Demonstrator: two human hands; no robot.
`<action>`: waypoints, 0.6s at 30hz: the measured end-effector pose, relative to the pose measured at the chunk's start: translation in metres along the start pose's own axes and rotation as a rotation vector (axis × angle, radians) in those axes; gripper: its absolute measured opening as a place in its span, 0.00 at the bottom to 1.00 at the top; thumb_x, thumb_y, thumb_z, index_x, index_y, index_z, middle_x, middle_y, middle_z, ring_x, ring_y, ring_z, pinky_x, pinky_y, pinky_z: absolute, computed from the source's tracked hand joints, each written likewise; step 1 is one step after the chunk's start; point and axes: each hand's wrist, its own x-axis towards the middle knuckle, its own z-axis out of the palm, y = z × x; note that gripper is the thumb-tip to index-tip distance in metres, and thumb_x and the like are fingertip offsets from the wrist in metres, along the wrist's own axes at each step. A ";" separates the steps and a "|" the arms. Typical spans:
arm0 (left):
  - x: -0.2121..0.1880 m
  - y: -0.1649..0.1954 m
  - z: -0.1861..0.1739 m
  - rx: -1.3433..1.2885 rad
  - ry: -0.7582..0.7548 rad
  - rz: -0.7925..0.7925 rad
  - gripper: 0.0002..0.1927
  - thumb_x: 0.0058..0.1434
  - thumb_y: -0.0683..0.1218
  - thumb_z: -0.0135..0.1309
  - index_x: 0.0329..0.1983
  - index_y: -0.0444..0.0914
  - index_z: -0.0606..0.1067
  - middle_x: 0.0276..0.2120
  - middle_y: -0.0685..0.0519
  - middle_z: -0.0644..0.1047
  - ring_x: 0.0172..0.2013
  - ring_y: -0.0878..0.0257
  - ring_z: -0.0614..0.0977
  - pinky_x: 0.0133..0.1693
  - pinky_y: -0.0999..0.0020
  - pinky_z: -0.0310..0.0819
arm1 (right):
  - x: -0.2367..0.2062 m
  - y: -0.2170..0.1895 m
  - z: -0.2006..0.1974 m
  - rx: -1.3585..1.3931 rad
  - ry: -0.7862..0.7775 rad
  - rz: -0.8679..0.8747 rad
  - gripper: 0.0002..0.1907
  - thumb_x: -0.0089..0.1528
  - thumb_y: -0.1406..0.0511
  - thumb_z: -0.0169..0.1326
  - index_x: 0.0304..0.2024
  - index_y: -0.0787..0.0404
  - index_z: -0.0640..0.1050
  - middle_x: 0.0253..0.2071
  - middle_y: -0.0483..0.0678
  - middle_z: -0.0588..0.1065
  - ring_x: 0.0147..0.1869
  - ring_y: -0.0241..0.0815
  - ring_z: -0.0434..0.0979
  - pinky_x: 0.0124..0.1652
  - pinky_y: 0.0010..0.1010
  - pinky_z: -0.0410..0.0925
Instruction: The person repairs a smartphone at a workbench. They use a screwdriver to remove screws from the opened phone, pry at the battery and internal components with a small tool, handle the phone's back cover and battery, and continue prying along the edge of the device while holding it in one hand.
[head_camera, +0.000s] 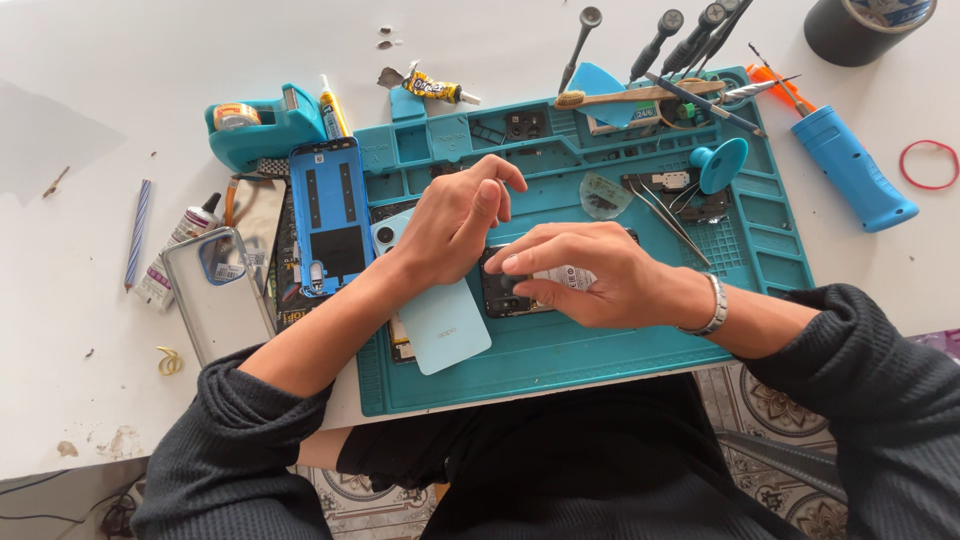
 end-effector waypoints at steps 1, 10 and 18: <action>0.000 0.000 0.000 -0.001 0.000 0.002 0.44 0.73 0.73 0.16 0.46 0.36 0.75 0.26 0.52 0.77 0.31 0.60 0.82 0.34 0.65 0.73 | 0.001 0.000 -0.001 0.004 -0.019 -0.002 0.21 0.63 0.75 0.62 0.56 0.57 0.72 0.54 0.52 0.80 0.56 0.49 0.84 0.51 0.35 0.80; 0.000 0.001 -0.001 -0.015 -0.009 -0.002 0.45 0.72 0.73 0.16 0.45 0.36 0.75 0.26 0.52 0.77 0.31 0.60 0.83 0.34 0.65 0.74 | 0.000 0.004 0.001 -0.140 -0.046 -0.080 0.27 0.63 0.75 0.62 0.61 0.53 0.71 0.52 0.49 0.77 0.52 0.47 0.79 0.49 0.35 0.74; 0.000 0.000 0.000 -0.028 -0.011 -0.003 0.45 0.72 0.73 0.17 0.44 0.36 0.76 0.25 0.53 0.76 0.30 0.61 0.82 0.33 0.66 0.74 | 0.001 -0.002 -0.004 -0.103 -0.070 -0.068 0.28 0.60 0.72 0.65 0.61 0.50 0.71 0.52 0.50 0.74 0.56 0.48 0.74 0.55 0.38 0.71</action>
